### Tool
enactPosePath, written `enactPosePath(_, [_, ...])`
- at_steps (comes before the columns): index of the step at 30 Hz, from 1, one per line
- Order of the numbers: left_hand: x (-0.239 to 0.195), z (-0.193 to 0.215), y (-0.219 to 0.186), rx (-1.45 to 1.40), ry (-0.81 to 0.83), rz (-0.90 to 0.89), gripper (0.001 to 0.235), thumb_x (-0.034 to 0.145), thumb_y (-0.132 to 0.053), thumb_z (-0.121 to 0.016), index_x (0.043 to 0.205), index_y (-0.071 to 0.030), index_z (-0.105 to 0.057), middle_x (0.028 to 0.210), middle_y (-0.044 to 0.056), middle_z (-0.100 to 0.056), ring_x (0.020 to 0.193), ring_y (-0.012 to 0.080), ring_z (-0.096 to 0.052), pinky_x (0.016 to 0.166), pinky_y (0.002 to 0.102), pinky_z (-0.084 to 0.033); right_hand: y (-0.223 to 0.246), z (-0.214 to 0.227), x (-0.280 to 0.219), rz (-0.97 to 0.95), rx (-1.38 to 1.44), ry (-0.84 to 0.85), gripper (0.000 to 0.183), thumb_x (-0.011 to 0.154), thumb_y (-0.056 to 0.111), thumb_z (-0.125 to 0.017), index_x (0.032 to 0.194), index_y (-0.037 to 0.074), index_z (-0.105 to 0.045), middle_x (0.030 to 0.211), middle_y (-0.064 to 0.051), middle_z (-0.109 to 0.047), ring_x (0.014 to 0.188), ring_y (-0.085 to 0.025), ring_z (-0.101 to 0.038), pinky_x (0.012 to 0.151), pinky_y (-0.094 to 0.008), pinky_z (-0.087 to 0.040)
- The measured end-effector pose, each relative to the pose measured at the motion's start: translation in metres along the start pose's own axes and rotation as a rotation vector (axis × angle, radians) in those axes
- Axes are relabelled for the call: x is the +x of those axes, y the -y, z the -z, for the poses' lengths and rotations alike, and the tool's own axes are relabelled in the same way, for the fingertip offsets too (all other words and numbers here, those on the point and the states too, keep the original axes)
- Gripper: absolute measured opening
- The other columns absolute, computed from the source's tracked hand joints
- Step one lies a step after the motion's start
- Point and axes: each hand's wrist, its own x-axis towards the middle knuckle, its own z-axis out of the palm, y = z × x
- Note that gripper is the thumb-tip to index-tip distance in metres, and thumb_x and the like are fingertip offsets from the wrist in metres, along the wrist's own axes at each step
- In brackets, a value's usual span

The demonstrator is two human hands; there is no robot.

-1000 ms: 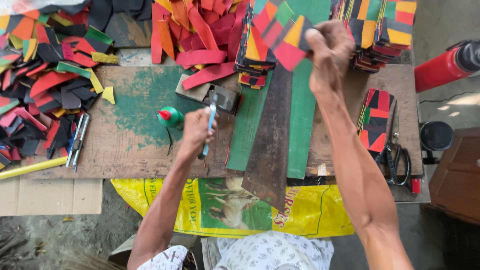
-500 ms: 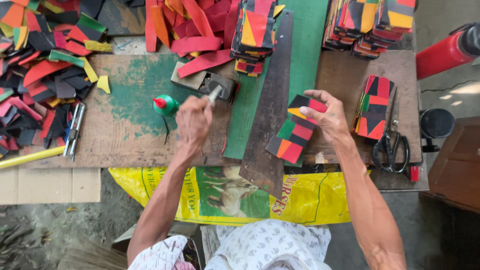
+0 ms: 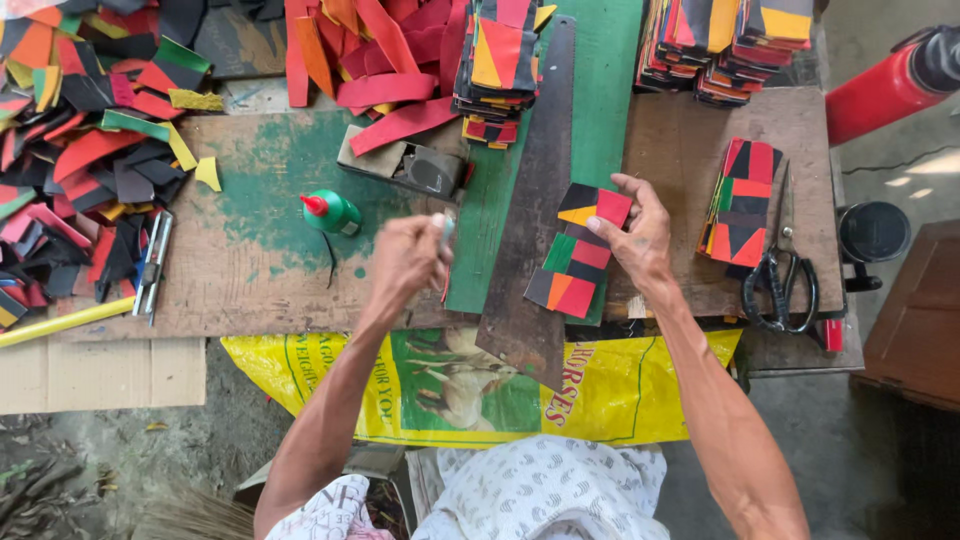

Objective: The person uses a utility knife and a metal ruler to cut multicolored foam sheets on a wooden workbench. They repeatedly align the ruler, score the foam, and trim edges, stacking finished pieces to the right.

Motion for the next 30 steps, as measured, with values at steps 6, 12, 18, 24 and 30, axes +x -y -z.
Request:
enactPosePath(6, [-0.003,-0.021,0.01,0.563,-0.193,-0.406,0.037,0.108,-0.028,-0.063,0.086,0.0,-0.073,0.072,0.023,-0.066,0.059,0.0326,-0.065,0.06,0.045,-0.048,0.0,0.002,-0.001,-0.012,0.002,0.009,0.067,0.085,-0.006,-0.074,0.145,-0.004,-0.045,0.122,-0.014,-0.068,0.109,-0.017,-0.071,0.096,-0.031,-0.06])
enactPosePath(12, [-0.035,-0.01,0.012,0.705,-0.012,-0.426,0.024,0.092,-0.03,-0.071,0.087,-0.008,-0.08,0.07,0.016,-0.071,0.059,0.0267,-0.063,0.055,0.042,-0.044,-0.001,0.007,-0.007,-0.032,0.033,0.037,0.063,0.09,-0.005,-0.065,0.148,-0.004,-0.042,0.123,-0.014,-0.067,0.105,-0.015,-0.07,0.094,-0.03,-0.06])
enactPosePath(18, [-0.108,-0.021,0.025,0.406,-0.251,-0.256,0.035,0.096,-0.031,-0.081,0.091,0.002,-0.072,0.066,0.014,-0.06,0.062,0.0185,-0.052,0.055,0.036,-0.042,-0.009,0.018,-0.008,-0.13,0.448,-0.006,0.062,0.089,-0.002,-0.072,0.144,-0.002,-0.044,0.115,-0.016,-0.069,0.102,-0.018,-0.07,0.095,-0.034,-0.06])
enactPosePath(24, [-0.128,-0.071,0.08,0.02,-0.167,-0.133,0.04,0.088,-0.033,-0.078,0.11,0.0,-0.073,0.078,0.002,-0.072,0.067,0.0095,-0.065,0.057,0.028,-0.053,-0.01,0.043,-0.014,-0.13,0.523,-0.004,0.061,0.09,0.0,-0.078,0.143,-0.003,-0.048,0.118,-0.015,-0.069,0.106,-0.018,-0.07,0.099,-0.033,-0.059])
enactPosePath(30, [-0.095,-0.056,0.108,-0.263,-0.079,-0.198,0.033,0.091,-0.021,-0.077,0.112,0.005,-0.075,0.086,0.001,-0.075,0.074,0.0067,-0.069,0.065,0.023,-0.058,0.012,0.035,-0.02,0.081,-0.025,0.006,0.075,0.098,0.018,-0.077,0.158,0.0,-0.034,0.136,-0.019,-0.061,0.124,-0.024,-0.062,0.106,-0.039,-0.053])
